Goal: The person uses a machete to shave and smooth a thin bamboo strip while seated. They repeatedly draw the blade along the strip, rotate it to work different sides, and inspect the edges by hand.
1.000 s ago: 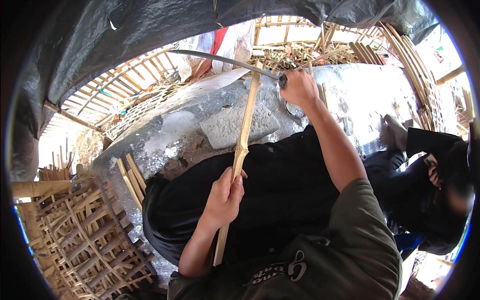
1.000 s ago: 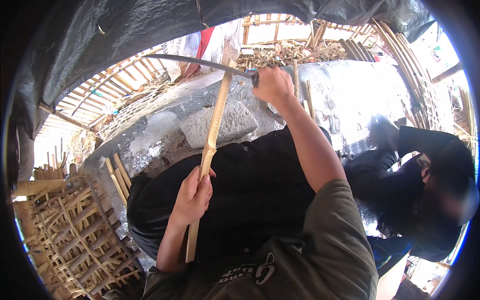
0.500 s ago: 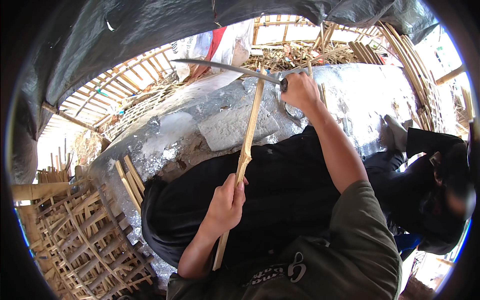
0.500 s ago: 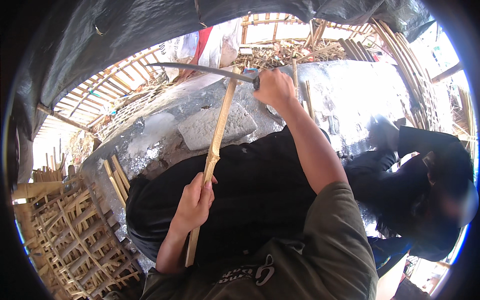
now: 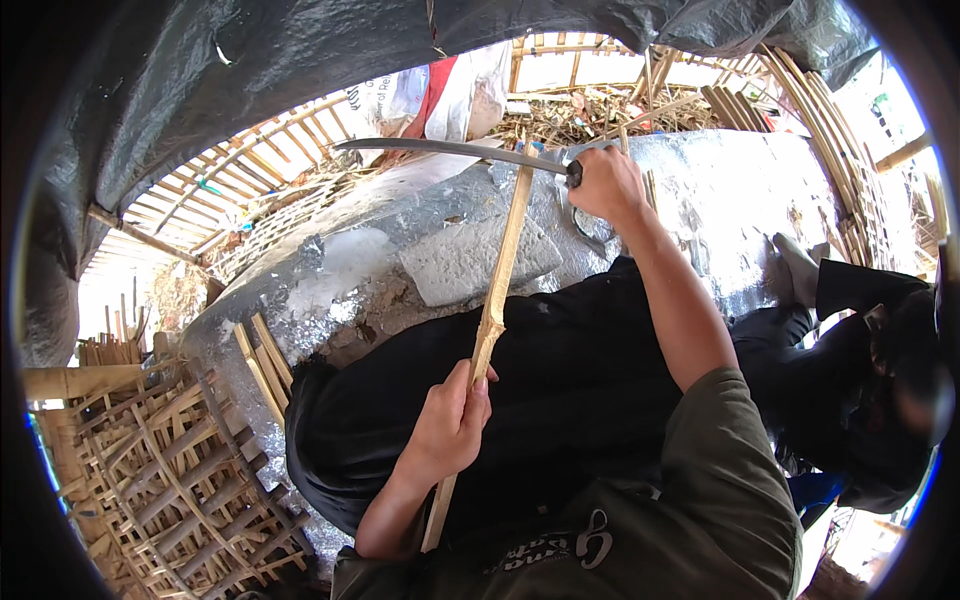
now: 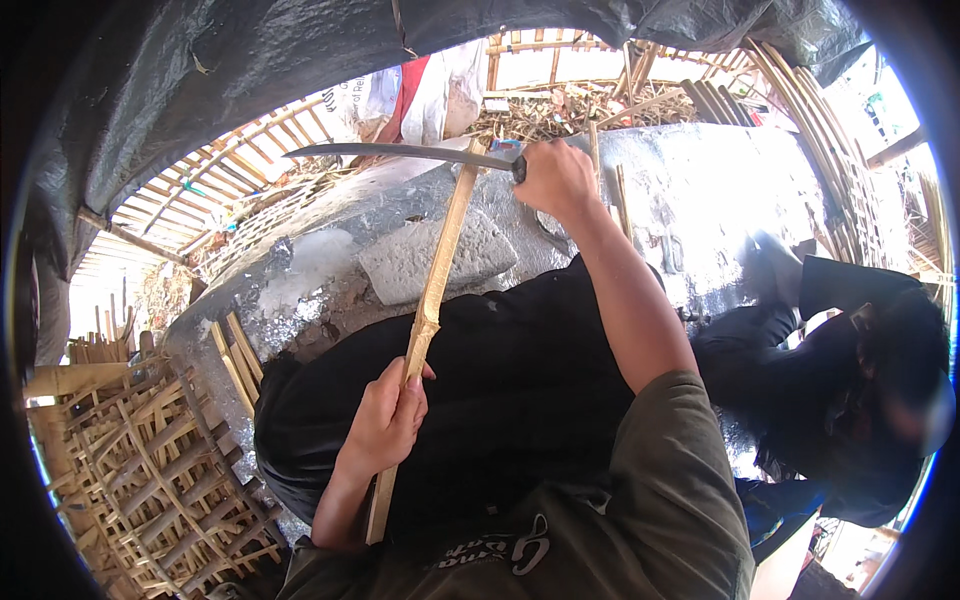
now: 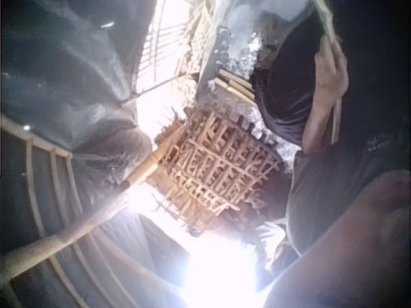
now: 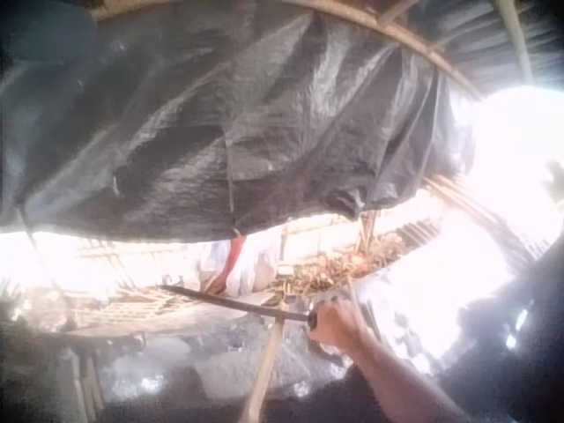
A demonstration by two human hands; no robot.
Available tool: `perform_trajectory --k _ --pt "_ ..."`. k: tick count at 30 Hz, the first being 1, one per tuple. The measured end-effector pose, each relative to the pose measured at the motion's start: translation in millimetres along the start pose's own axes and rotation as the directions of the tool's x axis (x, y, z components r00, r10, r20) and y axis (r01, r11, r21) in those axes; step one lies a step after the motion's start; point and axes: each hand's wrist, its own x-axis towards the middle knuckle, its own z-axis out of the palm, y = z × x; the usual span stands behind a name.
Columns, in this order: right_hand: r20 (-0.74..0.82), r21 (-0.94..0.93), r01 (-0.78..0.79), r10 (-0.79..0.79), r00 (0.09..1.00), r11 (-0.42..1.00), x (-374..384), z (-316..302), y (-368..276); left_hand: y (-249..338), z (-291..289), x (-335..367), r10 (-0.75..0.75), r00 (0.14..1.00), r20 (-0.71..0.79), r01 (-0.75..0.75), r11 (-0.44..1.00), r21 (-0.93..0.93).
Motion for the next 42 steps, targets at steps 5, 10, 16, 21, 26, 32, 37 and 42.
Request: perform_trajectory --k 5,10,16,21,26,32,37,42 --pt "-0.056 0.019 -0.009 0.010 0.998 1.000 2.0 5.3 -8.6 5.0 -2.4 -2.8 0.068 0.996 -0.058 -0.065 0.996 0.059" --pt "0.042 0.056 -0.223 0.221 0.974 0.973 23.8 15.4 28.9 2.4 -3.2 -15.9 0.125 0.992 -0.015 -0.124 0.991 0.048" --pt "-0.092 0.208 -0.276 0.300 0.949 0.938 20.2 46.1 85.9 -7.9 -10.3 -4.1 0.018 0.999 -0.046 -0.024 0.991 -0.135" --pt "-0.066 0.250 -0.266 0.291 0.955 0.931 25.3 43.1 60.2 -8.5 -9.5 -0.3 -0.079 0.995 0.059 0.094 0.936 -0.340" --pt "0.028 0.146 -0.231 0.229 0.973 0.962 17.2 31.1 34.6 -3.9 -12.8 2.0 -0.068 0.995 0.067 0.090 0.911 -0.403" --pt "0.011 0.139 -0.190 0.190 0.982 0.972 15.5 33.1 31.4 0.6 -12.2 4.0 -0.058 0.995 0.082 0.089 0.890 -0.447" --pt "0.056 0.244 -0.272 0.267 0.962 0.931 15.0 20.3 28.8 -1.7 -16.1 3.7 -0.035 0.991 0.132 0.095 0.871 -0.482" --pt "0.017 0.285 -0.281 0.288 0.958 0.916 13.9 18.2 32.2 -3.9 -11.6 11.3 -0.033 0.999 0.037 0.048 0.857 -0.513"
